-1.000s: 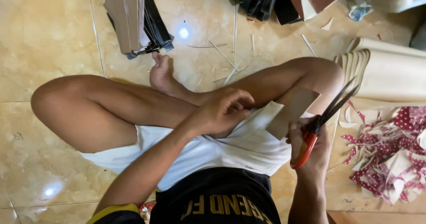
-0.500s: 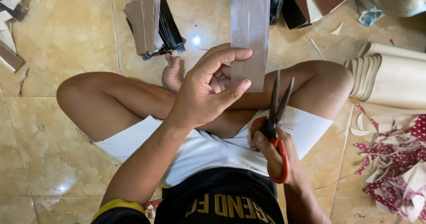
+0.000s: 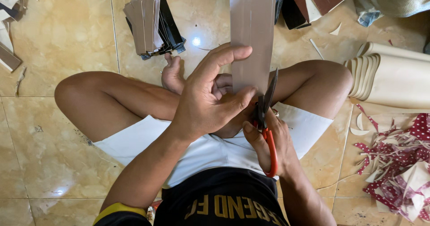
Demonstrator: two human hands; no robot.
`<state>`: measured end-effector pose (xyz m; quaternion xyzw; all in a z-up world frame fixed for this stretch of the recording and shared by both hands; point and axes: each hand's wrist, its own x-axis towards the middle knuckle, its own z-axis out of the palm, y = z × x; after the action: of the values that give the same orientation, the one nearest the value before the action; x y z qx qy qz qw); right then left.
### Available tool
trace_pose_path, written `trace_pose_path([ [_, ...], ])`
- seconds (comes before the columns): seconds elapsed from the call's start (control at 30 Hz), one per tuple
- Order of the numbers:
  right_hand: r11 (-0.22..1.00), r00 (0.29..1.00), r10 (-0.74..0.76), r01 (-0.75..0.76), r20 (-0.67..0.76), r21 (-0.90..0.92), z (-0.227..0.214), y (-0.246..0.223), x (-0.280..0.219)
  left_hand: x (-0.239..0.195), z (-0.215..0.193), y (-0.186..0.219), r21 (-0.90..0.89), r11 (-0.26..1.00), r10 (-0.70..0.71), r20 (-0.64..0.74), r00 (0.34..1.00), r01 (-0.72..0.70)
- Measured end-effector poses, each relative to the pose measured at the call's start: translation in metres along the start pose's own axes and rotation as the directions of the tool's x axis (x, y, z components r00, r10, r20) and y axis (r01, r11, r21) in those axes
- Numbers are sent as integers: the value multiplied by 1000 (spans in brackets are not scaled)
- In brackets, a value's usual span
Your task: The person sits on the floor and uses scissors to cut rectangular sheets of brown material into smaller strips. They repeatedly cut the material and place the finished strips into a growing pile on the floor.
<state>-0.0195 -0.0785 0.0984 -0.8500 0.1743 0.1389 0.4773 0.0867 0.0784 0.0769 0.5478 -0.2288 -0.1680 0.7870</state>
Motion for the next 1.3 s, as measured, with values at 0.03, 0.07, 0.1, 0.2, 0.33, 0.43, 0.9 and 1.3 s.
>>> trace_pose_path([
  [0.03, 1000, 1000, 13, -13, 1, 4, 0, 1, 0, 0, 1, 0, 1, 1000, 2, 0, 1000, -2],
  [0.07, 1000, 1000, 26, -26, 2, 8, 1, 2, 0, 0, 2, 1, 2, 1000, 4, -1, 1000, -4],
  [0.1, 999, 999, 38, -38, -1, 12, 1, 3, 0, 1, 4, 1, 1, 1000, 3, -1, 1000, -3],
  [0.2, 995, 999, 53, -54, 10, 87, -1, 4, -3, 2, 7, 1, 0, 1000, 13, -5, 1000, -13],
  [0.33, 995, 1000, -25, 26, -12, 99, -3, 2, -3, 4, 9, 5, 44, 998, 48, 2, 999, -49],
  [0.43, 996, 999, 44, -44, -4, 75, -3, 1, -2, 3, 10, 8, 64, 997, 43, 9, 999, -43],
  [0.9, 983, 984, 170, -164, -62, 85, 6, 6, -9, 13, 9, 12, -62, 994, 92, 33, 995, -89],
  [1.3, 960, 956, -249, 265, -153, 91, -5, 9, 11, 20, 15, 24, 293, 952, 79, 44, 996, -88],
])
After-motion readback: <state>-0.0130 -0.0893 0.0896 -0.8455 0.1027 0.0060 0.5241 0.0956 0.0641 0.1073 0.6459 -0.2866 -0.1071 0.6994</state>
